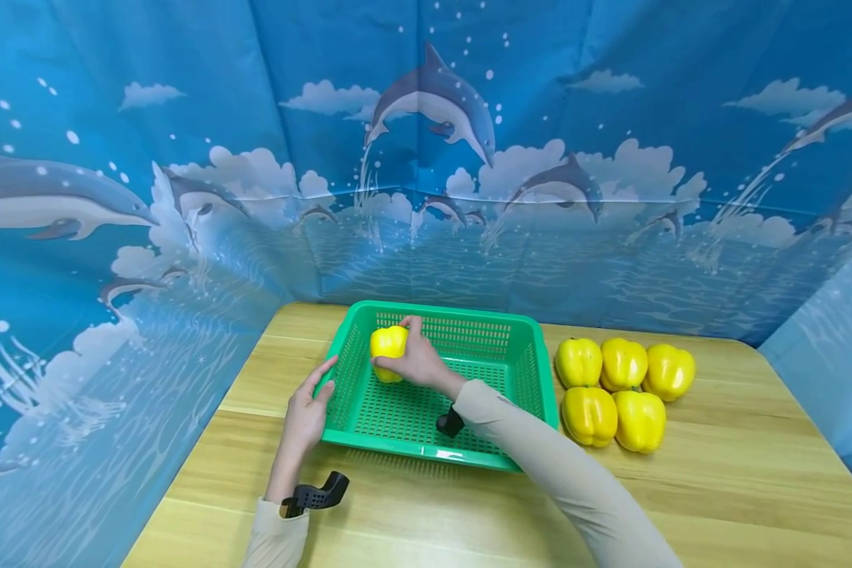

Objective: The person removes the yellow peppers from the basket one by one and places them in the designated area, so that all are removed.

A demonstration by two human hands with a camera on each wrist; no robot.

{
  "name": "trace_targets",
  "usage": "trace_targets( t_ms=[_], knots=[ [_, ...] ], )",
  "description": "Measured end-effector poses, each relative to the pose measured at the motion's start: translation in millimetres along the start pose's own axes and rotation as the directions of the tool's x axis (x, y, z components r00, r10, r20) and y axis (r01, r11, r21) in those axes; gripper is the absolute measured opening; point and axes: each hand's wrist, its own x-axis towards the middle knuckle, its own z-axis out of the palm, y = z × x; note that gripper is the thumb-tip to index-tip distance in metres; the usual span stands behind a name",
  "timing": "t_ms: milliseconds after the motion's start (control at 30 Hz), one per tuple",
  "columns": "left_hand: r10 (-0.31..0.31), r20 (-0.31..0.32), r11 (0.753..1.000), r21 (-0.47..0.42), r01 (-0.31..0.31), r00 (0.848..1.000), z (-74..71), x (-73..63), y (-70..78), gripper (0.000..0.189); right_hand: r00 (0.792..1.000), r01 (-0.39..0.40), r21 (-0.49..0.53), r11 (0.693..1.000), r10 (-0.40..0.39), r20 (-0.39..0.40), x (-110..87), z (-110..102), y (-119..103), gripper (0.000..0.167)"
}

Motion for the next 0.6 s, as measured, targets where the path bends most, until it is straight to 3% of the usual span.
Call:
trace_targets(
  t_ms=[300,600],
  knots=[
    [-0.019,0.011,1.0,0.014,0.019,1.0,0.4,-1.1,0.8,0.043,0.998,0.029,0.035,0.999,-0.026,-0.063,-9.9,-12.7,-11.1,0.077],
    [0.004,0.008,1.0,0.009,-0.004,1.0,0.0,-1.5,0.0,0.043,0.995,0.043,0.032,0.999,-0.04,-0.092,-19.1,-28.3,-14.0,0.081]
  ],
)
